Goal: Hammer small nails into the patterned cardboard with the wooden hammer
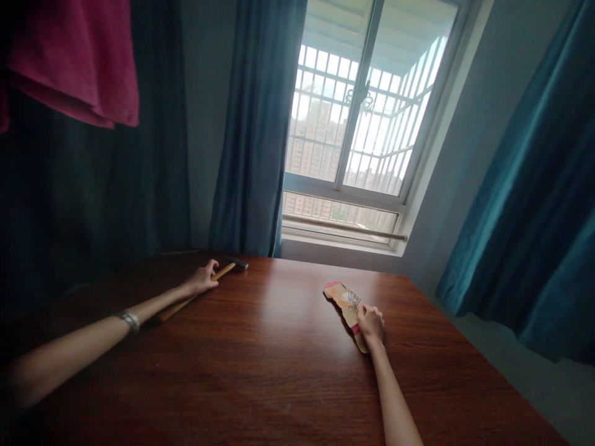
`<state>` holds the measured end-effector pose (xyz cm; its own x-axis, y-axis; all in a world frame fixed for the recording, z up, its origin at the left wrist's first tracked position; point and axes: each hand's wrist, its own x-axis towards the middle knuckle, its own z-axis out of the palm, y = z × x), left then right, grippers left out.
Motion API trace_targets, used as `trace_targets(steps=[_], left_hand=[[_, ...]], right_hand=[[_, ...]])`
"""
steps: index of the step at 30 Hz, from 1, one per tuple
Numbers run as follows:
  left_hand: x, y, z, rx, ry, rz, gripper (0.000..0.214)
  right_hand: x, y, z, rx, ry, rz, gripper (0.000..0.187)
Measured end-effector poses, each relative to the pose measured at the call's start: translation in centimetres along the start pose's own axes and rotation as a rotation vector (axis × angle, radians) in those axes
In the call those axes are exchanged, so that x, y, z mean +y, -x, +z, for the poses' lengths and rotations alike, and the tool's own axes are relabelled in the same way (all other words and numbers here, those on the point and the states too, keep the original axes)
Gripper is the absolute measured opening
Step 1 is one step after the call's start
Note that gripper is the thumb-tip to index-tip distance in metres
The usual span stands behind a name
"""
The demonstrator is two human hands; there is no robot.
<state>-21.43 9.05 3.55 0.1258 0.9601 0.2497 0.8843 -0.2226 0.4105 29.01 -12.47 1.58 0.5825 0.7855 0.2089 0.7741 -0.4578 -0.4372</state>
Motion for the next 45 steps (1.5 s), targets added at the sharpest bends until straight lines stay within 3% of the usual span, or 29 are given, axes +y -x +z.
trace_targets(steps=[5, 11, 17, 23, 31, 34, 37, 40, 45], left_hand=[[-0.3, 0.2, -0.1, -0.028, -0.05, 0.018, 0.049], [1.0, 1.6, -1.7, -0.071, -0.108, 0.009, 0.047], [2.2, 2.8, -2.8, -0.092, -0.127, 0.024, 0.043], [1.6, 2.2, -2.0, -0.108, -0.158, 0.043, 0.044], [0.0, 0.9, -0.7, -0.129, -0.212, 0.055, 0.046], [0.2, 0.9, -0.6, 0.051, -0.186, -0.002, 0.043], [1.1, 1.9, -0.1, 0.183, -0.01, -0.044, 0.03], [1.9, 4.1, 0.8, 0.097, 0.24, -0.05, 0.023], [2.3, 8.2, 1.4, -0.046, 0.446, 0.112, 0.024]], right_hand=[[-4.8, 0.8, 3.5, 0.018, -0.035, -0.218, 0.031], [-12.6, 3.6, 7.2, -0.006, -0.092, -0.48, 0.024], [-19.1, 6.8, 8.9, -0.084, -0.147, -0.73, 0.018], [-23.3, 9.2, 10.1, -0.13, -0.185, -0.851, 0.021], [-24.9, 9.9, 10.4, -0.138, -0.194, -0.854, 0.026], [-24.8, 10.0, 10.1, -0.132, -0.187, -0.84, 0.028], [-24.8, 10.1, 9.9, -0.121, -0.179, -0.828, 0.029], [-24.8, 10.4, 9.8, -0.109, -0.171, -0.822, 0.029], [-24.7, 11.0, 9.9, -0.092, -0.152, -0.817, 0.026]])
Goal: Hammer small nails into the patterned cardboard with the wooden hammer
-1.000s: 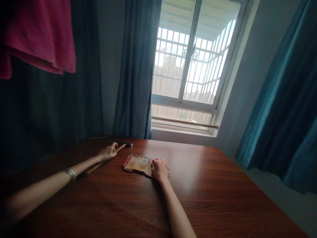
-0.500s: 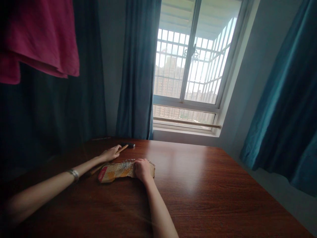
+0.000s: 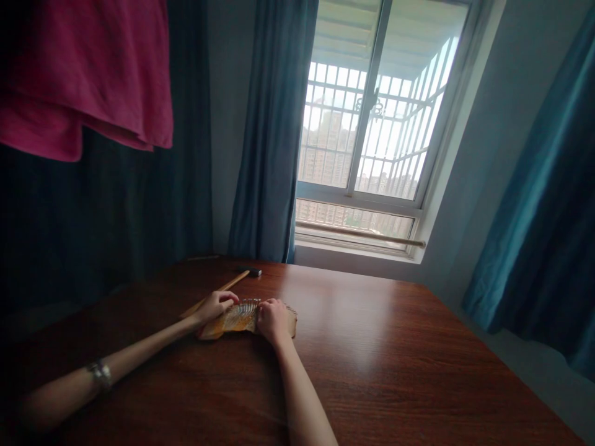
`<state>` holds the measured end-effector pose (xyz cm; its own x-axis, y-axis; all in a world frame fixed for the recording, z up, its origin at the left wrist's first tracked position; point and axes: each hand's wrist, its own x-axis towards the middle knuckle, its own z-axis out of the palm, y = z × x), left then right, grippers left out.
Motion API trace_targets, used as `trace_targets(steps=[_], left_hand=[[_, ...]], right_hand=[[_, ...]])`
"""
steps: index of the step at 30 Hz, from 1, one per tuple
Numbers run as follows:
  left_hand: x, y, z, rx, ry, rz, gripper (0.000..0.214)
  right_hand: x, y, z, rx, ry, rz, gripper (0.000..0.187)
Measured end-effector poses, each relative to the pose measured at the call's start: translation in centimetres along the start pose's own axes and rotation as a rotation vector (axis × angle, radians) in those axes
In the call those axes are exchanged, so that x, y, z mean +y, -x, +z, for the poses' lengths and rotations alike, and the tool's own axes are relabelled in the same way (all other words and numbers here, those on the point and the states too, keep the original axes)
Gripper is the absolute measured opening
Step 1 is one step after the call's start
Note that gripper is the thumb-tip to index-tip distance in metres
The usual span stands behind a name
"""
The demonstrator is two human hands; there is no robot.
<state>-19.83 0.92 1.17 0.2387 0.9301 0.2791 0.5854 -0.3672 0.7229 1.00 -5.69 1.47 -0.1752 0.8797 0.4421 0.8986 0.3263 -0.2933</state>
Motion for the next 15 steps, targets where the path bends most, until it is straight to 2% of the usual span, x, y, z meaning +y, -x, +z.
trace_targets(steps=[6, 15], left_hand=[[1.1, 2.2, -0.1, -0.062, -0.081, 0.181, 0.026], [2.0, 3.1, 0.0, -0.078, -0.159, 0.202, 0.029]], right_hand=[[-0.7, 0.5, 0.3, 0.012, 0.019, -0.006, 0.019], [-0.6, 0.4, 0.7, 0.02, -0.152, -0.011, 0.019]])
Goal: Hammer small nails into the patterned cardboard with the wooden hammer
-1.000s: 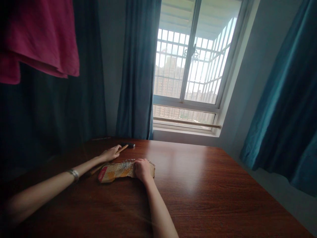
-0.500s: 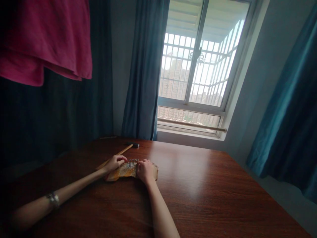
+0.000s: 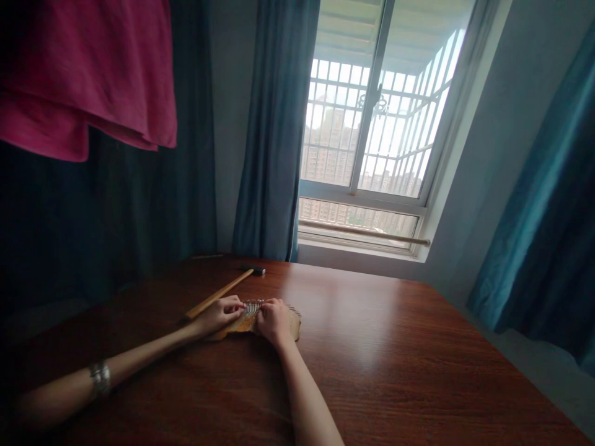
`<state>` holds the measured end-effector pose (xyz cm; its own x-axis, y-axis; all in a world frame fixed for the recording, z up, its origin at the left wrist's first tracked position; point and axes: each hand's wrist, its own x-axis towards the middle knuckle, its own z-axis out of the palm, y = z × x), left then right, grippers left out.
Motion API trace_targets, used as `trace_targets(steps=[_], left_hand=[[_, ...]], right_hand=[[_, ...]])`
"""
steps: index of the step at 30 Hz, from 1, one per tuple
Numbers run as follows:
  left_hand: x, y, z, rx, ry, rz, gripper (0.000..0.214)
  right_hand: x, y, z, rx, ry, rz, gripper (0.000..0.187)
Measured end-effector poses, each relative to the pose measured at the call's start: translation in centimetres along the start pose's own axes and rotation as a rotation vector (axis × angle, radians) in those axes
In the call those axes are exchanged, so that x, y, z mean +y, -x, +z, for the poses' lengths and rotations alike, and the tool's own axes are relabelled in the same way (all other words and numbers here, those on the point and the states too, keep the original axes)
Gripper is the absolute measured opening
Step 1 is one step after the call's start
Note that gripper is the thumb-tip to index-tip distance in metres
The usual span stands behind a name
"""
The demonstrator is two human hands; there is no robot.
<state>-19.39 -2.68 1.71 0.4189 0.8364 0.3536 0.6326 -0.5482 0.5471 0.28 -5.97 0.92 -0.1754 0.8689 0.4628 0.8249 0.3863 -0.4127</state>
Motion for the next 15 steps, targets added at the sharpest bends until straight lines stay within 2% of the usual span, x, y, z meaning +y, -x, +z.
trace_targets(steps=[7, 15], left_hand=[[0.4, 0.3, -0.4, 0.007, 0.064, 0.064, 0.027], [0.3, 0.3, -0.4, 0.035, 0.063, 0.049, 0.027]], right_hand=[[0.6, -0.8, 0.6, -0.033, -0.051, 0.092, 0.019], [1.0, -1.6, 0.8, -0.056, -0.127, 0.182, 0.02]])
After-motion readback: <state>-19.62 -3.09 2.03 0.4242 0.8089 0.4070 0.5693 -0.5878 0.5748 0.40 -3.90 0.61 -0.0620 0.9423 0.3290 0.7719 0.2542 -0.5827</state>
